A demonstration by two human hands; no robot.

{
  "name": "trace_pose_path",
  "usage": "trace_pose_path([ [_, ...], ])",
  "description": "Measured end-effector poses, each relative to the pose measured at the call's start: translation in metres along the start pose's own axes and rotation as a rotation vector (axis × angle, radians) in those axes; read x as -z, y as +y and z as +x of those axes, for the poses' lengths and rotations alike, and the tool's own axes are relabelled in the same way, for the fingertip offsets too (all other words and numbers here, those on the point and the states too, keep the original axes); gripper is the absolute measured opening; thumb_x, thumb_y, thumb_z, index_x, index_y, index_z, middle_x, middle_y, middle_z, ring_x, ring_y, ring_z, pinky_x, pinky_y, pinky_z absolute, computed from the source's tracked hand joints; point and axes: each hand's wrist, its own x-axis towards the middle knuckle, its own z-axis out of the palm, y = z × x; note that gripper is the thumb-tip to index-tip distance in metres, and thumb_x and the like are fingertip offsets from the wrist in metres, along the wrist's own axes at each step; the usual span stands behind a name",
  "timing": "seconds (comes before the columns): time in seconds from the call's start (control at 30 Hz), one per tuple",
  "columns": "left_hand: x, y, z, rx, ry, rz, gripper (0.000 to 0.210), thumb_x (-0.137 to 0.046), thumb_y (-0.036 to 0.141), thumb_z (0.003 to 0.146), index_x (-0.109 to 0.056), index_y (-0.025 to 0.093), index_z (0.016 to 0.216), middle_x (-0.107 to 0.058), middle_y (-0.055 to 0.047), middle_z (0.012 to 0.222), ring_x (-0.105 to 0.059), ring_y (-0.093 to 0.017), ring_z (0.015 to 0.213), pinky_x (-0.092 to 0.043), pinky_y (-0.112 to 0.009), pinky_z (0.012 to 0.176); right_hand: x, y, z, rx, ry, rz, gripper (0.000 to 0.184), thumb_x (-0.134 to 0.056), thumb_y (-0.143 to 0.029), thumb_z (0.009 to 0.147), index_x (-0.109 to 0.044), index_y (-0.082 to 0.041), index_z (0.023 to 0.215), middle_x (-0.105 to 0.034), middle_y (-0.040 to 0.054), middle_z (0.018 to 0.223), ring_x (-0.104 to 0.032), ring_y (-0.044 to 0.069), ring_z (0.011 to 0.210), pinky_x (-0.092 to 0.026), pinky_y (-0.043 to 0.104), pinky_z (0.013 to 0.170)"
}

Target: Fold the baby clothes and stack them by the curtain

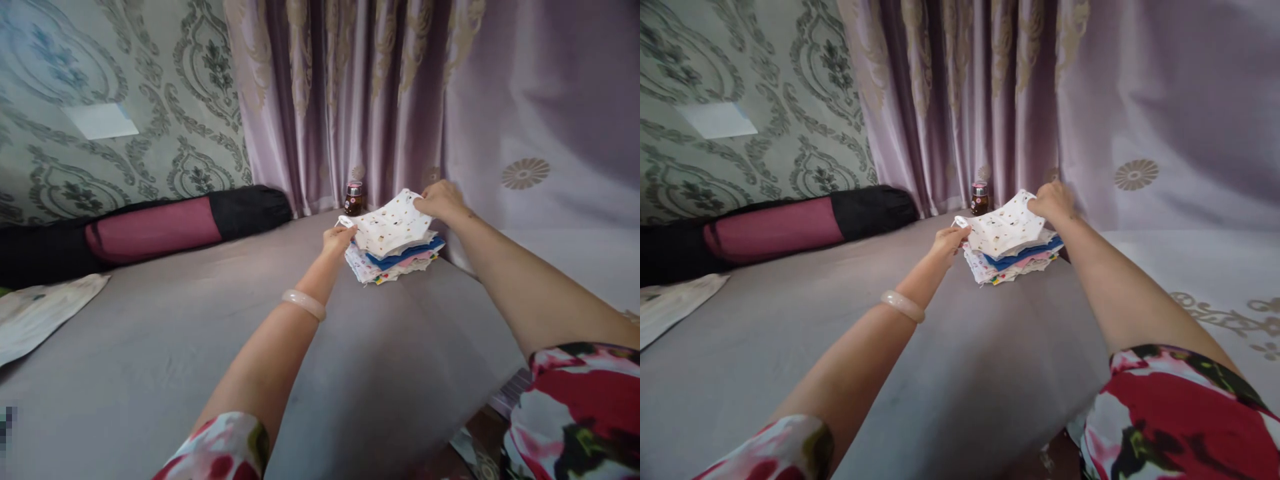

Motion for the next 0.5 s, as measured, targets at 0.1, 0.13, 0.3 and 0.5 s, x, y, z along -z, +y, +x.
trace_pose_path([
  [0.1, -0.021, -0.003, 0.007, 0.043, -0.002, -0.066, 0.018, -0.072, 0.022, 0.076, -0.061, 0.012, 0.065, -0.057, 0.0, 0.059, -0.047, -0.006, 0.052, -0.034, -0.02, 0.05, 0.0, 0.007, 0.002, 0.028, 0.096, -0.046, 0.041, -0.051, -0.029, 0.093, -0.065, 0.005, 0.11, -0.057, 0.0316, 0.114, -0.051, 0.028, 0.111, -0.033, 0.037, 0.081],
  [0.13, -0.027, -0.004, 0.01, 0.055, 0.001, -0.078, 0.018, -0.072, 0.022, 0.075, -0.061, 0.012, 0.065, -0.057, 0.0, 0.059, -0.047, -0.006, 0.052, -0.034, -0.02, 0.05, 0.0, 0.008, 0.002, 0.04, 0.114, -0.062, 0.041, -0.05, -0.028, 0.093, -0.064, 0.006, 0.111, -0.055, 0.0326, 0.117, -0.049, 0.029, 0.113, -0.032, 0.037, 0.083],
  [0.3, -0.045, -0.014, 0.025, 0.095, -0.005, -0.075, 0.019, -0.076, 0.028, 0.073, -0.064, 0.013, 0.069, -0.054, 0.002, 0.054, -0.042, -0.006, 0.047, -0.032, -0.02, 0.046, -0.005, 0.015, 0.006, 0.067, 0.134, -0.105, 0.039, -0.049, -0.022, 0.094, -0.061, 0.008, 0.115, -0.051, 0.034, 0.121, -0.046, 0.027, 0.116, -0.029, 0.036, 0.085],
  [0.5, -0.051, -0.024, 0.04, 0.097, -0.041, -0.056, 0.022, -0.078, 0.031, 0.07, -0.065, 0.013, 0.07, -0.057, 0.0, 0.055, -0.047, -0.006, 0.048, -0.034, -0.019, 0.047, -0.015, 0.026, 0.015, 0.098, 0.167, -0.129, 0.037, -0.048, -0.02, 0.094, -0.061, 0.009, 0.114, -0.051, 0.0316, 0.122, -0.045, 0.028, 0.115, -0.028, 0.037, 0.085],
])
